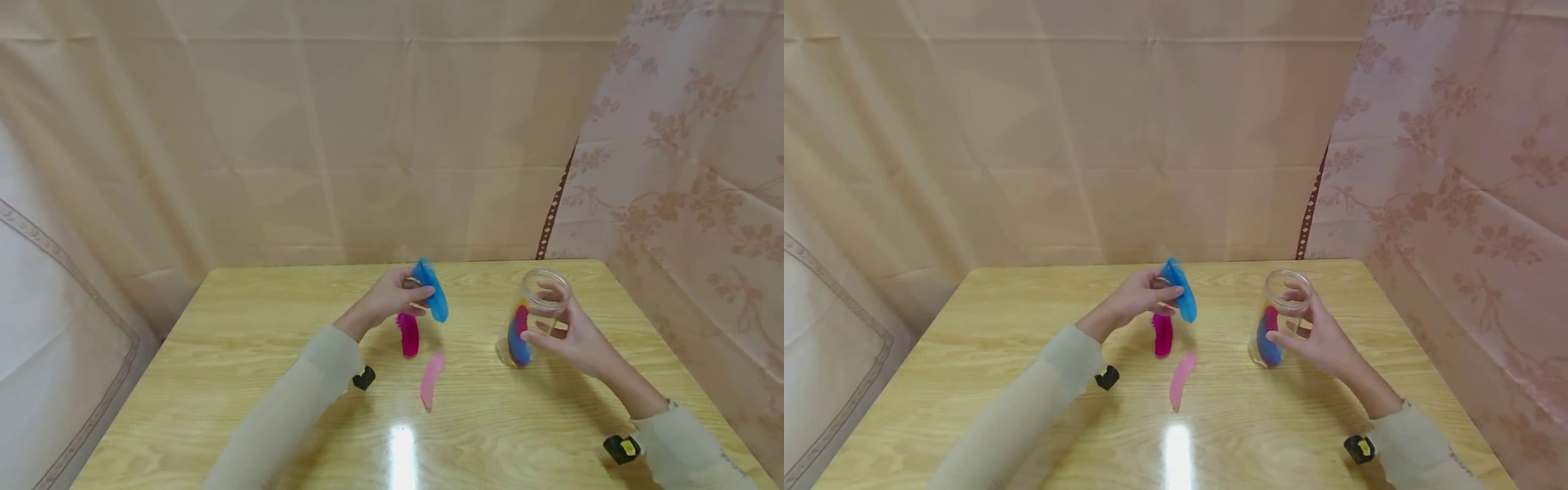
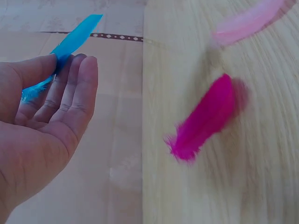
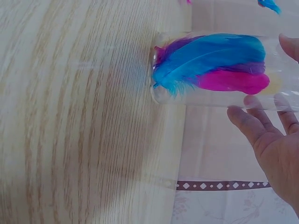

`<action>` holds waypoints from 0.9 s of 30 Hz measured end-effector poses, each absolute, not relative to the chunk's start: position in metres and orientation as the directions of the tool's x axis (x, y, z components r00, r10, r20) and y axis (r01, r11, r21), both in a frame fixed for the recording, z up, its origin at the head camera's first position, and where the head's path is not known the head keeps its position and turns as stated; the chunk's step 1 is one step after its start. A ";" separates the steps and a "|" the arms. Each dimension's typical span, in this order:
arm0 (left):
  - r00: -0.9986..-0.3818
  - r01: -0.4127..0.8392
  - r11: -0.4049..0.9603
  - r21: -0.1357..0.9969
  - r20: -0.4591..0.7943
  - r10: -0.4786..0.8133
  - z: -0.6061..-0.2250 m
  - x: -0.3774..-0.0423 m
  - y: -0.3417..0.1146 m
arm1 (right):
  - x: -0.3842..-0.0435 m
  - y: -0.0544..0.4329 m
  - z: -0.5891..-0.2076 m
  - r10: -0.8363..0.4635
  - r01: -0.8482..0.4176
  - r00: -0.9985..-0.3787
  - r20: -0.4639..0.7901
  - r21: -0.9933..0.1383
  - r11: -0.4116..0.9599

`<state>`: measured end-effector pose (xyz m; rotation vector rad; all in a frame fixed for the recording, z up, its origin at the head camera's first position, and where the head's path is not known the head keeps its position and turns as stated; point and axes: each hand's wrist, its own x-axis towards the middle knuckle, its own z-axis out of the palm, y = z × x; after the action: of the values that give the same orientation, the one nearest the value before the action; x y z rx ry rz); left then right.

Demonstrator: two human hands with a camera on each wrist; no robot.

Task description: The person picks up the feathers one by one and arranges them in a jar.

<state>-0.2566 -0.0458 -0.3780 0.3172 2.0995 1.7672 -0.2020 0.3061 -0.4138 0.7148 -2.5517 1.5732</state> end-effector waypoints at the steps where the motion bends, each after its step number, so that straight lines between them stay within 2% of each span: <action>1: -0.902 -0.061 0.184 0.981 -0.133 0.411 -0.376 -0.257 -0.043 | -0.202 0.306 -0.414 -0.353 -0.416 -0.890 0.288 -0.829 0.374; 16: -0.864 0.097 0.165 0.982 0.000 0.504 -0.346 -0.254 0.002 | -0.201 0.306 -0.411 -0.338 -0.411 -0.897 0.285 -0.819 0.400; 27: -0.832 0.151 0.170 0.974 0.032 0.554 -0.331 -0.250 0.024 | -0.199 0.304 -0.413 -0.345 -0.395 -0.901 0.263 -0.828 0.398</action>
<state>-0.2496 0.0236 -0.3306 0.6719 2.1222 1.7038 -0.1995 0.3042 -0.4128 0.6847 -2.5851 1.5529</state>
